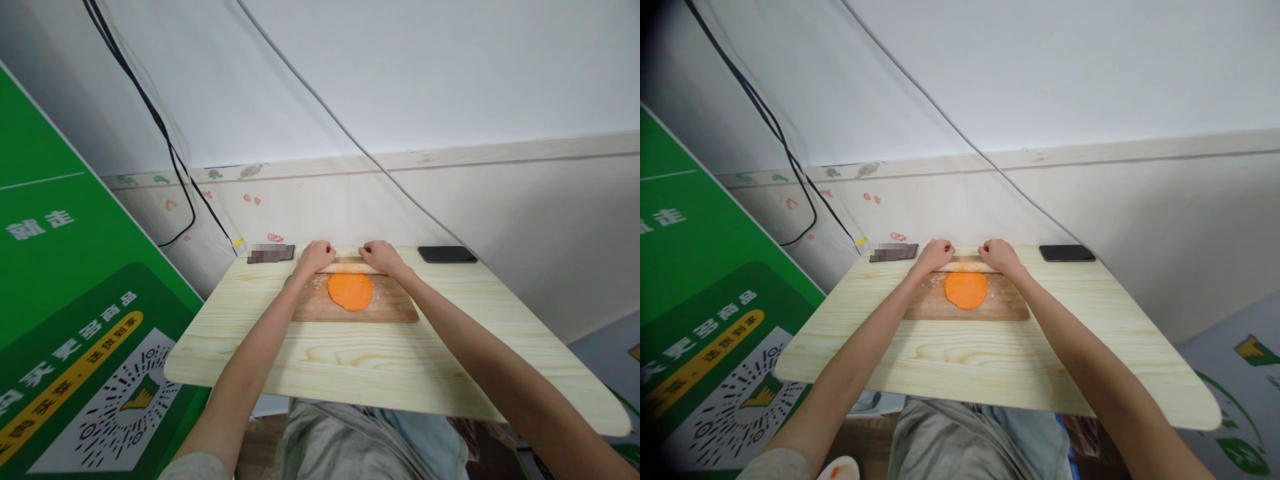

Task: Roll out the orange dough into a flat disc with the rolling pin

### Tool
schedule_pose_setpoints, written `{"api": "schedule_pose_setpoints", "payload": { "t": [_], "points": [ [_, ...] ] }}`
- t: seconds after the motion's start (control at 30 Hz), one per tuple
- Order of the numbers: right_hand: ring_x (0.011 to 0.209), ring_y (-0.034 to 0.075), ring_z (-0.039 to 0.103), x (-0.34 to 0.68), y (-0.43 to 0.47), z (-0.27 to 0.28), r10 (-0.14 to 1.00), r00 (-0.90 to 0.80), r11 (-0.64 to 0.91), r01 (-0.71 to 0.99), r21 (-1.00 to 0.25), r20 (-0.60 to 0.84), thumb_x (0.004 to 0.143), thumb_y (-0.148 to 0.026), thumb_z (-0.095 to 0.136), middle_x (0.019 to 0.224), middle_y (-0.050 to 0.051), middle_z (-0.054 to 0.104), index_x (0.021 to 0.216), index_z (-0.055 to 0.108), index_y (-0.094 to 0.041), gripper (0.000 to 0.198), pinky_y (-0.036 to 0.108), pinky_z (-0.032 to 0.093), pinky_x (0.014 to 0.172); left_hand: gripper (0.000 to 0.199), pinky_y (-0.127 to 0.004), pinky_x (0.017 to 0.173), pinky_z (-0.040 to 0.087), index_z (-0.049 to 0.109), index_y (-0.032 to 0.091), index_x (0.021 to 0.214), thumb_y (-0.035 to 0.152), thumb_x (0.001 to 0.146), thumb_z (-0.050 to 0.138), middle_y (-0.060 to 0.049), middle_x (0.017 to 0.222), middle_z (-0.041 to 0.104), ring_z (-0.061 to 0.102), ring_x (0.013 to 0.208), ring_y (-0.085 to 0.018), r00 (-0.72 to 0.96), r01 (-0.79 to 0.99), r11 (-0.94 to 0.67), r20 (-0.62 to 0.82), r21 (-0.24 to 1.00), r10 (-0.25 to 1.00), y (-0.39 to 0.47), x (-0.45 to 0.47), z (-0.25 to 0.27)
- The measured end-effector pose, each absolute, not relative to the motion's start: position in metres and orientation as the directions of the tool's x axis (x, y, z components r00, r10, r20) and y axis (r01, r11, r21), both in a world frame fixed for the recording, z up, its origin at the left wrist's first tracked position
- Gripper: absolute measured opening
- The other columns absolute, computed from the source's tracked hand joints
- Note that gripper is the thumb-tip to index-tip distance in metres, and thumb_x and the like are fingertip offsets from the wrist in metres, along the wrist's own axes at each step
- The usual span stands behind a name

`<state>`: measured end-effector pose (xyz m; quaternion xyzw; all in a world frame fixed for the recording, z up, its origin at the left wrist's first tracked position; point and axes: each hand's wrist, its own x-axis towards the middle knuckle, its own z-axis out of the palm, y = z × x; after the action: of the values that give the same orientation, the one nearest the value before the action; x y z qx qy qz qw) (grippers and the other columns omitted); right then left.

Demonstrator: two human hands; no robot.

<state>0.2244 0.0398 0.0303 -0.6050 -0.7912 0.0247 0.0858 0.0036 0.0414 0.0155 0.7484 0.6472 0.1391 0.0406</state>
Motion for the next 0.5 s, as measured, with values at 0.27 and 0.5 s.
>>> {"api": "schedule_pose_setpoints", "payload": {
  "t": [0.27,0.5],
  "points": [
    [0.110,0.028,0.076,0.2248,0.0364,0.0312,0.948,-0.301,0.312,0.942,-0.120,0.106,0.108,-0.031,0.042,0.120,0.022,0.081,0.115,0.085,-0.010,0.048,0.029,0.047,0.088,0.039,-0.031,0.095,0.054,0.084,0.015,0.113,0.029,0.104,0.049,-0.020,0.117,0.083,0.077,0.109,-0.026,0.137,0.955,-0.174,0.164,0.239,0.977,0.0393,0.0029,0.0153],
    [0.110,0.028,0.074,0.2244,0.0331,0.0320,0.930,-0.349,0.359,0.929,-0.085,0.110,0.109,-0.028,0.039,0.121,0.023,0.080,0.115,0.084,-0.008,0.050,0.031,0.046,0.092,0.037,-0.032,0.096,0.054,0.085,0.017,0.112,0.023,0.101,0.050,-0.018,0.118,0.082,0.076,0.108,-0.025,0.124,0.949,-0.168,0.173,0.268,0.977,0.0364,0.0016,0.0138]
  ]
}}
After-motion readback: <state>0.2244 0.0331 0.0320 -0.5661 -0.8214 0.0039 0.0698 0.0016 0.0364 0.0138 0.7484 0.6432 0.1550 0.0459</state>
